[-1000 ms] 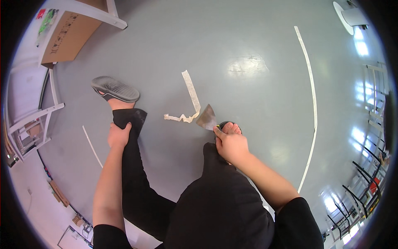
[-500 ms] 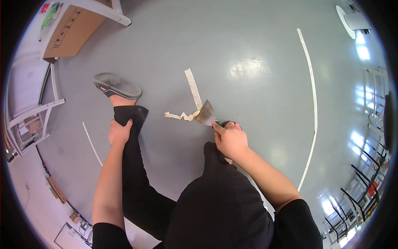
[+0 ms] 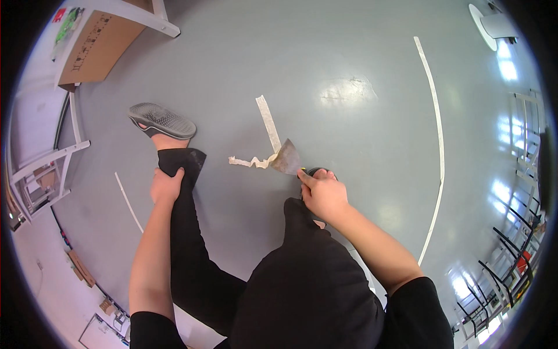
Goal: Scraping tape and adhesive residue from a floor using a putty knife while seated on a stool.
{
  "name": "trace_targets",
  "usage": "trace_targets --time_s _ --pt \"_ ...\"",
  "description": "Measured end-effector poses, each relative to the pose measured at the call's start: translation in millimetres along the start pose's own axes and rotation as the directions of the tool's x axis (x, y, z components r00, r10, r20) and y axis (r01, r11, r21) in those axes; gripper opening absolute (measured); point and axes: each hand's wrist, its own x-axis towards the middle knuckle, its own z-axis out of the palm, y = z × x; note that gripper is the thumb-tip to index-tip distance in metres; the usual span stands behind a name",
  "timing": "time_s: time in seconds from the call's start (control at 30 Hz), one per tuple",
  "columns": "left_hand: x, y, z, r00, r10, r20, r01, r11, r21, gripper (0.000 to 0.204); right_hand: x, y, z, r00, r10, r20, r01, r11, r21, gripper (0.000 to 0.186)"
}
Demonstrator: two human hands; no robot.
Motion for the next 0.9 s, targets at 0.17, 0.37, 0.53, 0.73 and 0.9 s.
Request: trace_targets --time_s 0.17,0.37,0.53,0.73,0.9 --pt "-6.6 1.5 -9.6 1.000 -0.025 0.006 0.025 0.999 0.027 0.081 -32.9 3.3 1.1 0.993 0.089 0.073 -0.088 0.996 -0.012 0.038" --pt "1.0 6.6 -0.1 1.000 -0.006 -0.005 0.006 1.000 0.006 0.081 1.3 -0.2 5.5 0.990 0.016 -0.143 -0.021 0.999 -0.036 0.036" --pt "-3.3 1.1 -4.0 1.000 -0.019 0.007 0.019 1.000 0.003 0.081 -16.6 4.0 14.3 0.997 0.013 -0.080 -0.015 1.000 -0.020 0.037" --pt "-3.4 9.0 -8.7 0.999 -0.026 0.039 0.025 0.999 0.028 0.080 -32.8 14.3 11.4 0.997 0.073 0.019 -0.073 0.997 0.030 0.037" --pt "1.1 6.1 0.1 1.000 0.001 -0.008 -0.002 1.000 -0.015 0.081 6.1 2.6 18.8 0.995 0.013 -0.102 -0.027 0.991 -0.134 0.039"
